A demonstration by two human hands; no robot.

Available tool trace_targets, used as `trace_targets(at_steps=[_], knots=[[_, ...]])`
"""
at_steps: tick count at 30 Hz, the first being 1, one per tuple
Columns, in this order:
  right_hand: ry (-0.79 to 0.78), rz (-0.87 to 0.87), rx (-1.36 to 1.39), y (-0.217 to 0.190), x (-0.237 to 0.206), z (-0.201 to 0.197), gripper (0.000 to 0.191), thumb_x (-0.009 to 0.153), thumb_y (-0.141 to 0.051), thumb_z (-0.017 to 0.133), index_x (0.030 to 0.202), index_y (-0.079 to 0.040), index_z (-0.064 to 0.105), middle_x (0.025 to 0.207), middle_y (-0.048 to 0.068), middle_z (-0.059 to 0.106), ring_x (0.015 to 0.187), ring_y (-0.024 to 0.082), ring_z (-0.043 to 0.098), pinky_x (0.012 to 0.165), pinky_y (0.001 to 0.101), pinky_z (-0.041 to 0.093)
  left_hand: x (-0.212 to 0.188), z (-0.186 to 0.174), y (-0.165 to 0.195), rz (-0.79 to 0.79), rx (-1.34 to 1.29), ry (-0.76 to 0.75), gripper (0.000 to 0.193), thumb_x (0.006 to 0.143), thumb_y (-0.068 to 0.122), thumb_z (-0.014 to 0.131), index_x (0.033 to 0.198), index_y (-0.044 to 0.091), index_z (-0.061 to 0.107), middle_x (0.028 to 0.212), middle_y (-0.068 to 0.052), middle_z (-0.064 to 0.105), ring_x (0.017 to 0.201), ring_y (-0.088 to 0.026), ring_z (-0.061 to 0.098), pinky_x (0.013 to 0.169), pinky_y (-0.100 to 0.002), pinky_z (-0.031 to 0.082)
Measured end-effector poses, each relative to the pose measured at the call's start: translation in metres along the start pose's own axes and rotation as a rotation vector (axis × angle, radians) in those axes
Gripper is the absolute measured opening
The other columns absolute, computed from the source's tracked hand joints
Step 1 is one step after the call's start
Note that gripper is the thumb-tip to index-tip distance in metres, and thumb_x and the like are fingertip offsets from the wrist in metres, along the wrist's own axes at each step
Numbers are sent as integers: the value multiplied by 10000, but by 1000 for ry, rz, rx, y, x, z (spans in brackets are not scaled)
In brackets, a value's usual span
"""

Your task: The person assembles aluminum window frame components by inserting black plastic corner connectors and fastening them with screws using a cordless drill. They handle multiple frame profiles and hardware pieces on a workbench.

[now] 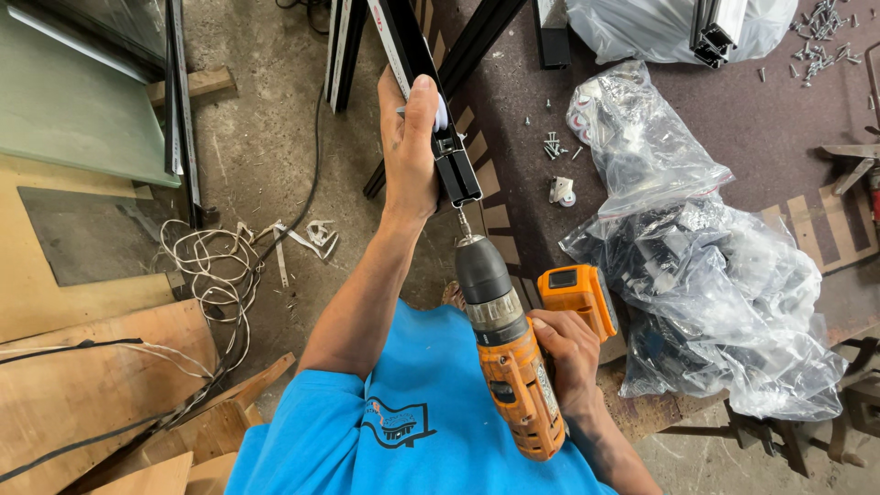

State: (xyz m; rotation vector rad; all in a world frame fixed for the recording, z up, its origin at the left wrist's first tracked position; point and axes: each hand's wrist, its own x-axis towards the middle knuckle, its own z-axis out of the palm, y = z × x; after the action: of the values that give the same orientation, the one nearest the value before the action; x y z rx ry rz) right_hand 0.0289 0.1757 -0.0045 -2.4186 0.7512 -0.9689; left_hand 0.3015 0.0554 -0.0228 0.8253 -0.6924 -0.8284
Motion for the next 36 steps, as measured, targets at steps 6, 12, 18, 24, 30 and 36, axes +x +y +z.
trace_targets(at_steps=[6,12,18,24,30,36], knots=[[-7,9,-74,4,-4,1,485,841,-66,765,1248,-78,503,1103,157,718,896,290,716,779,396,557,-1,1,-2,31,9,-15,550,1095,390,507,1442,-16,378,823,6,483,607,-39,492,516,-205,490],[22,113,-18,5,-9,1,405,916,-45,724,1252,-109,507,1104,113,721,930,280,730,808,386,582,0,4,3,30,57,-4,578,1069,387,496,1453,-26,369,867,20,492,641,-26,508,511,-204,508],[-21,-8,-115,6,-4,-1,470,873,-86,731,1276,-89,490,1116,158,711,900,296,706,774,407,551,-1,6,2,-2,-16,-22,545,1083,388,516,1424,-21,401,855,10,474,647,-34,479,527,-224,496],[0,-7,-59,4,-1,0,493,886,-112,753,1294,-86,478,1117,140,710,906,285,710,782,398,557,-2,6,2,13,18,-3,549,1089,397,515,1436,-14,406,864,14,466,689,-34,477,556,-219,493],[-7,-36,-63,6,0,-4,506,852,-136,770,1266,-81,485,1110,169,697,917,328,711,789,429,570,-1,8,4,2,10,-8,575,1083,416,519,1437,-20,399,846,4,459,670,-40,468,540,-222,494],[-24,-39,-86,5,0,-4,526,837,-158,781,1263,-65,485,1132,173,694,918,323,703,774,431,560,-1,10,9,-15,-4,-8,590,1064,422,519,1422,-26,377,828,2,460,600,-40,476,473,-234,513]])
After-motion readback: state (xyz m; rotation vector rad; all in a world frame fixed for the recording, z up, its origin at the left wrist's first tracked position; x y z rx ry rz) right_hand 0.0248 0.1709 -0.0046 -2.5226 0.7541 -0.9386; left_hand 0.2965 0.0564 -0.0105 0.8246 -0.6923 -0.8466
